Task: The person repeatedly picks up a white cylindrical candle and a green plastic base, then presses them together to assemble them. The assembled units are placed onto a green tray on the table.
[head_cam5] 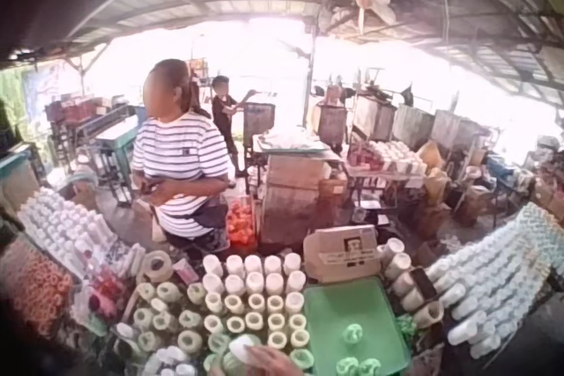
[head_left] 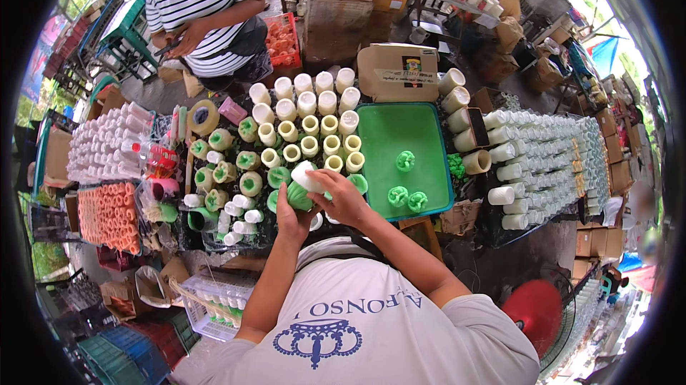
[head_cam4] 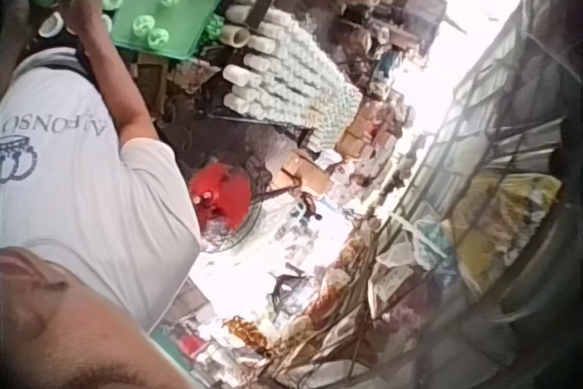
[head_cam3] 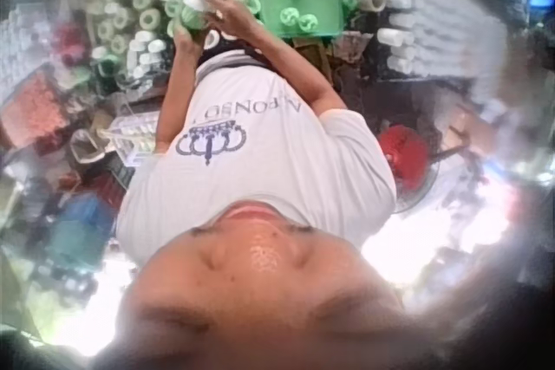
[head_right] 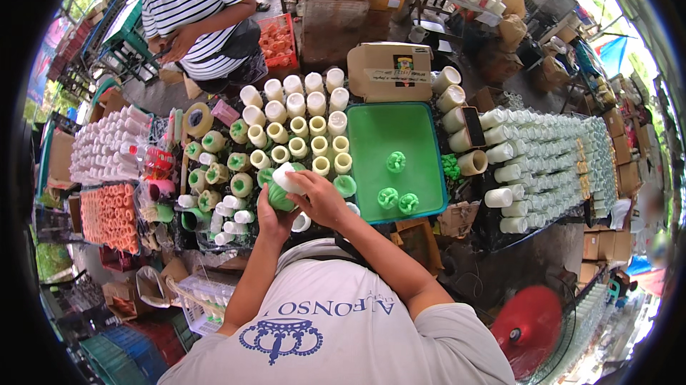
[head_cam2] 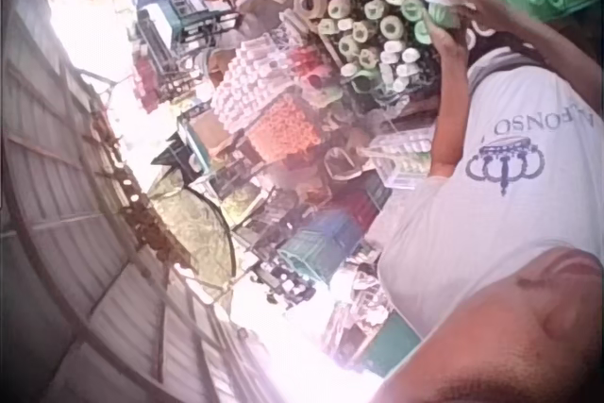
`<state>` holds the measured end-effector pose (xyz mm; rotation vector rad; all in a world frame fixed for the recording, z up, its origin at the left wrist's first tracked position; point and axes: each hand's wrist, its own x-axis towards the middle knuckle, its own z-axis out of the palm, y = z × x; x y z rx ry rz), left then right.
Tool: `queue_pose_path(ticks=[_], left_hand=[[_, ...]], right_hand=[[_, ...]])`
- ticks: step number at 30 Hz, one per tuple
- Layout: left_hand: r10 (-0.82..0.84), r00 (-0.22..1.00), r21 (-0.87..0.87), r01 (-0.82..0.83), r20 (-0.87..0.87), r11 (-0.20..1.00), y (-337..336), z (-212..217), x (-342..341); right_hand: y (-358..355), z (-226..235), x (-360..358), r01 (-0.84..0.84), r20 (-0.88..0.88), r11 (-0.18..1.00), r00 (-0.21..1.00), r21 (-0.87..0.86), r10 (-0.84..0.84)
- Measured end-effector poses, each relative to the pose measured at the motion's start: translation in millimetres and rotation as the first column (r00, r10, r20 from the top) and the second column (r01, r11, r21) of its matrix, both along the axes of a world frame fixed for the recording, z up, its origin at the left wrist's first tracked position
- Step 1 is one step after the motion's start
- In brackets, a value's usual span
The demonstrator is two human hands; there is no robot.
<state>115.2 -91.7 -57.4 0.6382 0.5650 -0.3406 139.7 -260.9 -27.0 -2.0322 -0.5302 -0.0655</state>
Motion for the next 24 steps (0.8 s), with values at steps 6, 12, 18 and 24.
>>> queue_pose_path(ticks=[6,12,18,24], left_hand=[[0.015,1.0,0.176,-0.013,-0.007,0.984,-5.0,-10.9,-3.6],[0.036,0.999,0.193,-0.038,0.014,0.981,-7.4,-13.5,-7.8],[0.104,0.993,0.19,-0.112,0.054,0.975,-8.1,-12.2,-9.9],[0.111,0.965,0.329,-0.187,0.236,0.926,-1.9,-17.0,-9.9]], right_hand=[[1.1,-2.4,-8.3,0.039,0.06,0.995,0.997,0.088,-0.045],[1.4,-6.7,-10.3,0.049,0.083,0.992,0.995,0.119,-0.059],[-0.9,-6.7,-11.2,0.028,0.053,0.991,0.998,0.133,-0.036],[-1.7,-6.8,-7.5,0.018,-0.182,0.95,0.982,0.312,0.042]])
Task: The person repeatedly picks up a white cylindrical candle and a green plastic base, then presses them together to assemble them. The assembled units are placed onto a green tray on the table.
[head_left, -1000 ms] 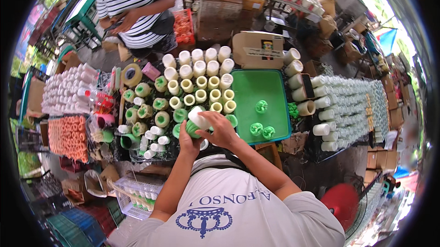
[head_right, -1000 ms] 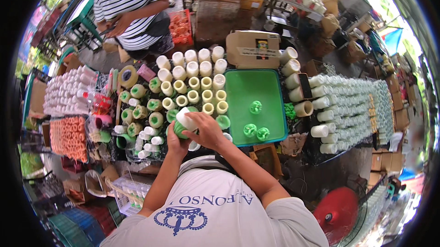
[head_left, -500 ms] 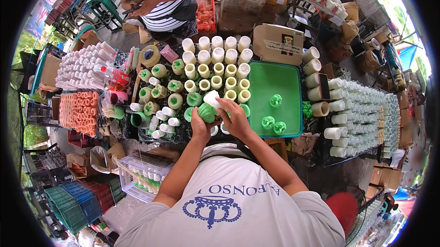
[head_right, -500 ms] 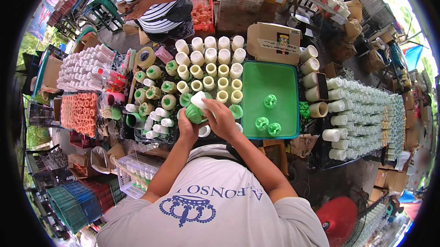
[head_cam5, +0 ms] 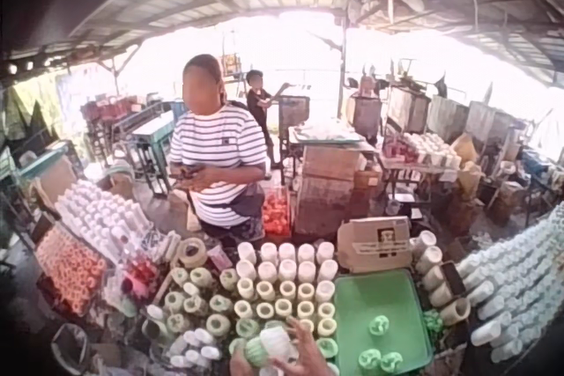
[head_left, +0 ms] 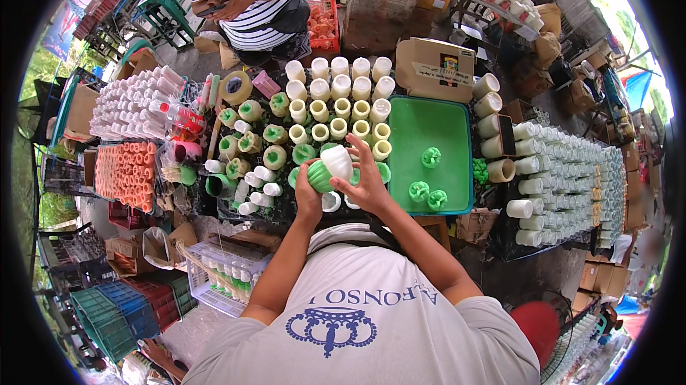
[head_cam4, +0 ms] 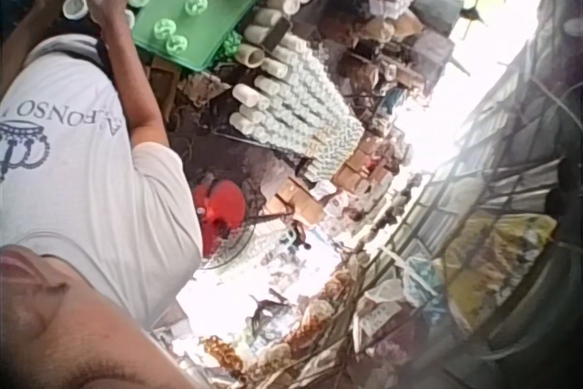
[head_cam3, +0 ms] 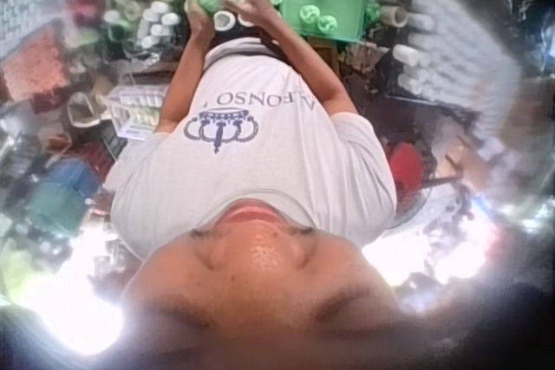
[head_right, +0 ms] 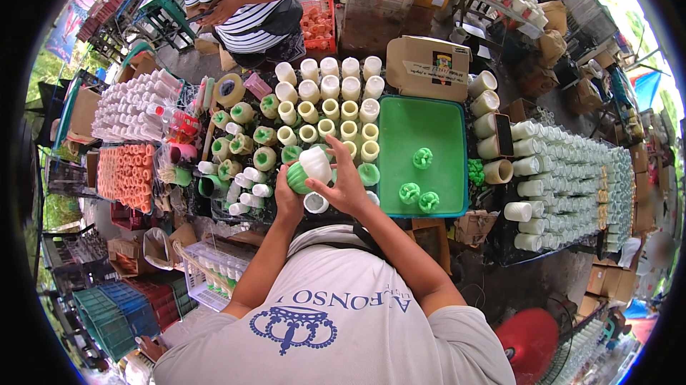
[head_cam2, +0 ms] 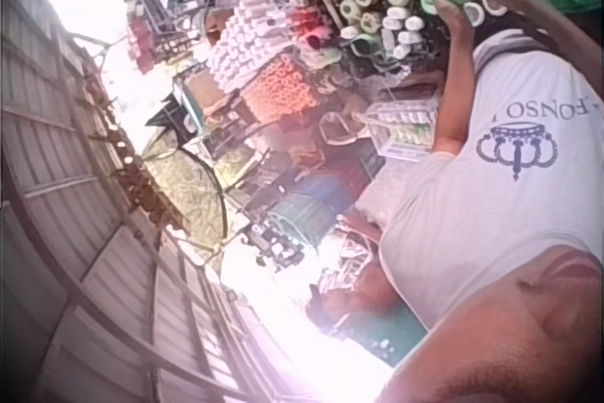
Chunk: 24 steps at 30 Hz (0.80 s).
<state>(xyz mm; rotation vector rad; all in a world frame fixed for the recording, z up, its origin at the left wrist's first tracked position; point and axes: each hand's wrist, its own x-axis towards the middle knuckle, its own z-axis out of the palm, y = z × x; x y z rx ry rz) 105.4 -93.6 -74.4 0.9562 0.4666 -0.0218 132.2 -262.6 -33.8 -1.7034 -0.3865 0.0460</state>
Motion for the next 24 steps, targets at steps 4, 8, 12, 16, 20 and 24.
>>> queue_pose_path(ticks=[4,8,12,16,20,24], left_hand=[[-0.148,0.983,0.156,0.131,0.107,0.979,1.2,8.7,-1.6],[-0.077,0.997,0.116,0.075,0.011,0.99,-3.4,28.5,-1.1],[-0.005,0.999,0.251,-0.005,0.04,0.968,1.6,18.0,2.0],[0.052,0.997,0.225,-0.064,0.059,0.972,3.2,15.5,2.2],[0.062,0.995,0.122,-0.071,0.076,0.99,6.6,9.2,3.4],[0.077,0.992,0.08,-0.085,0.101,0.993,8.3,3.3,3.0]], right_hand=[[-2.4,-7.0,5.6,-0.137,-0.161,0.986,0.975,0.097,0.151],[-3.3,-2.8,3.9,-0.161,-0.2,0.986,0.966,0.038,0.165],[-1.4,-7.3,-2.6,-0.092,-0.318,0.952,0.93,0.291,0.187],[1.3,-0.7,-5.6,-0.088,-0.366,0.897,0.893,0.433,0.264],[3.6,0.2,-4.9,-0.079,-0.341,0.888,0.905,0.452,0.254],[4.0,2.4,-3.7,-0.079,-0.335,0.886,0.908,0.457,0.253]])
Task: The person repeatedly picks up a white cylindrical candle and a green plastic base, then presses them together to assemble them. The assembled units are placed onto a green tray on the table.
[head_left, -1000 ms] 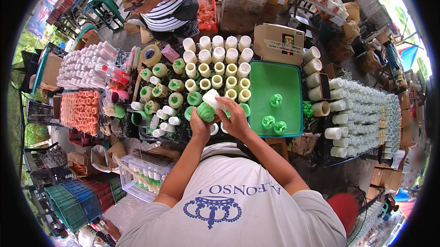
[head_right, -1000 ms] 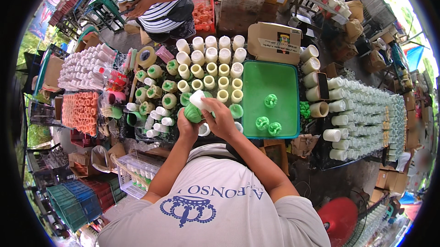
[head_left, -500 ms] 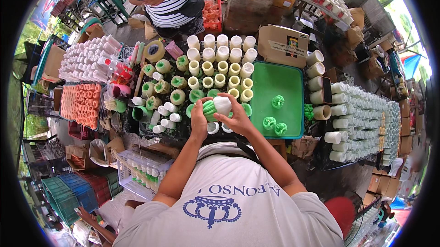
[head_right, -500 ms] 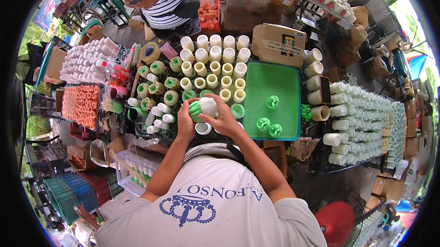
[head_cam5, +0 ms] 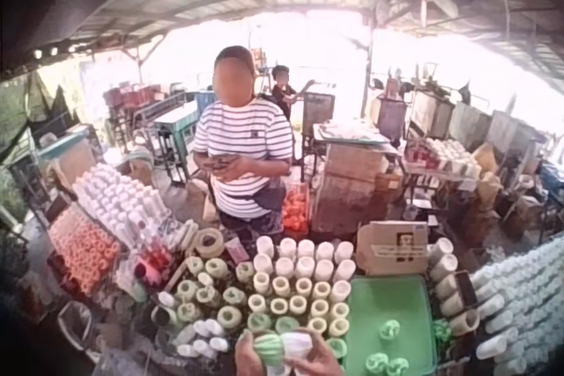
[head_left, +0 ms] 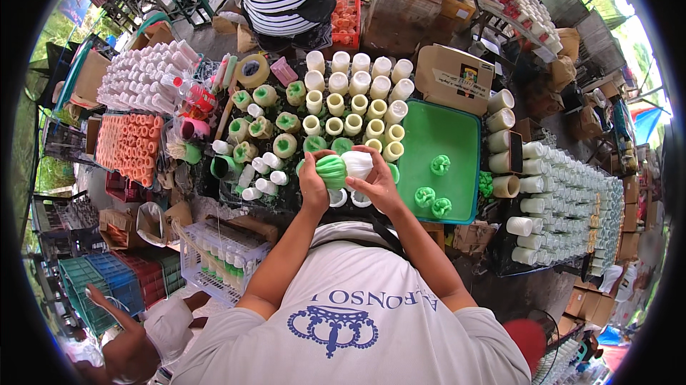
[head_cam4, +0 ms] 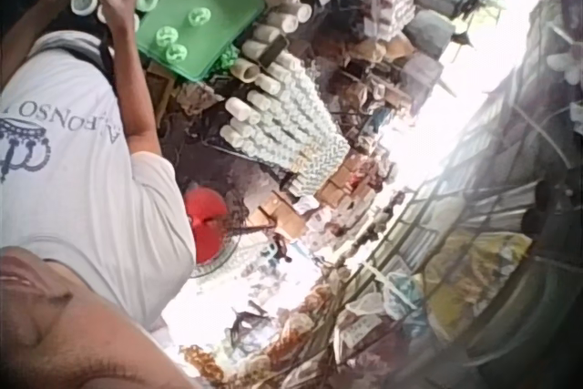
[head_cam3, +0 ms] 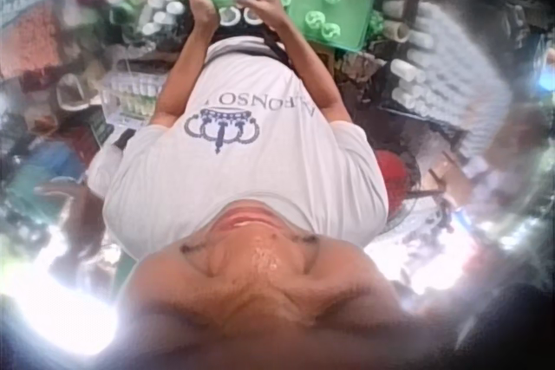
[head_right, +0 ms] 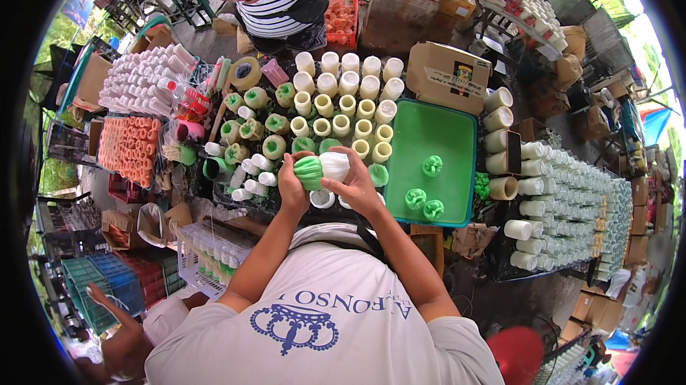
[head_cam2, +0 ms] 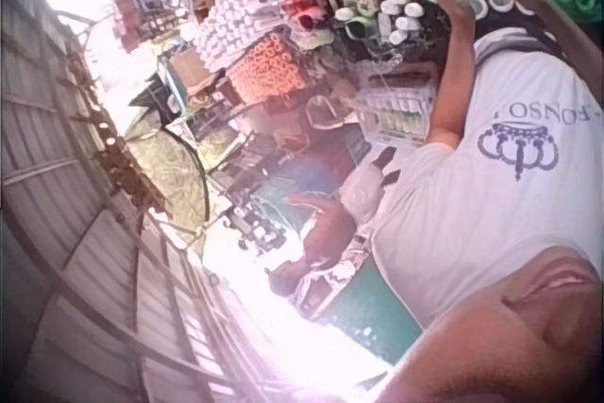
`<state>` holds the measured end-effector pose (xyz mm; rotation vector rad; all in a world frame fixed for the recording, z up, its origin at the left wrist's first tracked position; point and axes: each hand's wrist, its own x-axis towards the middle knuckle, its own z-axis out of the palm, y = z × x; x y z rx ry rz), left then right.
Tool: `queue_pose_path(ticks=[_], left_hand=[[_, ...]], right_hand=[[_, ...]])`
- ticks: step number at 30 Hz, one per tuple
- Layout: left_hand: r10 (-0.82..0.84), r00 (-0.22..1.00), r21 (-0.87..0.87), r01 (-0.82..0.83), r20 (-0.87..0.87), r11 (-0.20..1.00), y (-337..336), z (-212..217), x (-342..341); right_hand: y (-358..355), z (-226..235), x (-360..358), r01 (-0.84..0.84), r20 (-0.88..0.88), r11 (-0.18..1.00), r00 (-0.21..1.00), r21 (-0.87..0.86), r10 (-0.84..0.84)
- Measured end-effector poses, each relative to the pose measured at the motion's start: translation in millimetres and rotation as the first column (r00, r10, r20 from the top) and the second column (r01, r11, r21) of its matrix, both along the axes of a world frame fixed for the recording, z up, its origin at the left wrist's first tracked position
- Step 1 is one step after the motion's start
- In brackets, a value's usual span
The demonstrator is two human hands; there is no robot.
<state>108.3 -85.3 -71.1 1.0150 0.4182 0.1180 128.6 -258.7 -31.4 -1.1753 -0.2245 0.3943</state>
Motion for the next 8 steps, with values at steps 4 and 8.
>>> queue_pose_path(ticks=[4,8], left_hand=[[0.039,0.999,-0.021,-0.039,-0.009,0.999,0.5,-0.4,1.5],[0.054,0.999,-0.025,-0.054,-0.006,0.998,1.0,-3.7,2.6]], right_hand=[[1.8,-2.1,-0.1,0.007,-0.023,0.999,1.0,0.038,-0.006],[2.2,-2.6,1.1,0.01,-0.025,1.0,1.0,0.019,-0.01]])
